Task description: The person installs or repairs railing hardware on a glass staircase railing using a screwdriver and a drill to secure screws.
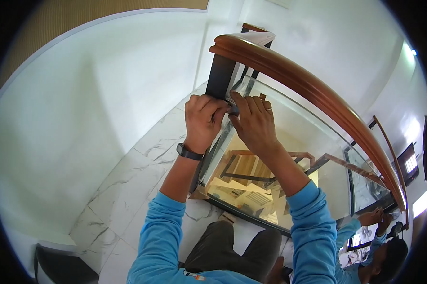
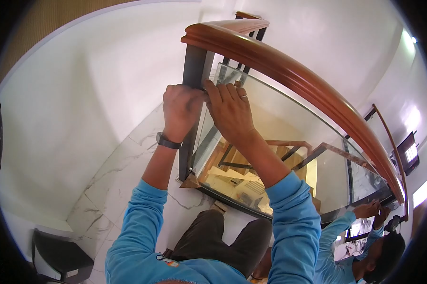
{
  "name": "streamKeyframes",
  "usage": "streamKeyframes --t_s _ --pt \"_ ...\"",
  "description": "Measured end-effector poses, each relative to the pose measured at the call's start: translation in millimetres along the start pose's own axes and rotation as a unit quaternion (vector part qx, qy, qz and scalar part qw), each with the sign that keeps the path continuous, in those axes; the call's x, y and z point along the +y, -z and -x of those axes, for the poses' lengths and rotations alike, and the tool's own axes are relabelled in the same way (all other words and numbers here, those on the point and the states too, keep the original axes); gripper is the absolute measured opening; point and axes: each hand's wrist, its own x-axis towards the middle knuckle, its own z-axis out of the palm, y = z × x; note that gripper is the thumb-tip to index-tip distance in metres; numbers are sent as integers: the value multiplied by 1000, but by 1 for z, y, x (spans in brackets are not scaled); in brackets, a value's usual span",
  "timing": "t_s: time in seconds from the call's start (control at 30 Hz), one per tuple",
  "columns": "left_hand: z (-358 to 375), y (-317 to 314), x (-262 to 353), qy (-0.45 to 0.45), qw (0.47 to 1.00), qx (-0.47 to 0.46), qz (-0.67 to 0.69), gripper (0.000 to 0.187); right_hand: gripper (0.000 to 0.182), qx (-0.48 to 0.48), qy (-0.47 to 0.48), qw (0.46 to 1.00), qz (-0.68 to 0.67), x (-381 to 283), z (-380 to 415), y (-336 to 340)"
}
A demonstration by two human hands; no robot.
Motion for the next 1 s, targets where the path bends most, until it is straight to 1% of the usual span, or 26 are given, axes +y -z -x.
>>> streamKeyframes --t_s 0.07,0.17,0.27,0.37,0.57,0.77,0.97,1.0 --pt "-5 5 1 3 1000 -12 4 15 57 2 1 1000 2 0 0 0" --pt "-7 8 0 -23 999 -37 -13 16 56 1 -1 1000 7 0 1 0" --pt "-15 15 3 -8 998 -65 -17 17 55 5 -1 1000 14 -1 -2 -1" --pt "-11 12 6 6 998 -68 -17 18 53 19 2 1000 14 -1 -1 -2" --pt "-11 10 5 16 998 -66 -4 20 52 13 1 1000 12 -1 -5 -3" --pt "-8 6 4 -11 999 -37 0 18 51 5 2 1000 14 -1 -2 0" --pt "-1 3 3 -27 998 -38 -41 15 52 4 2 1000 10 0 1 -1" --pt "-2 2 3 -25 999 -36 -29 15 52 6 1 1000 6 0 1 -1"
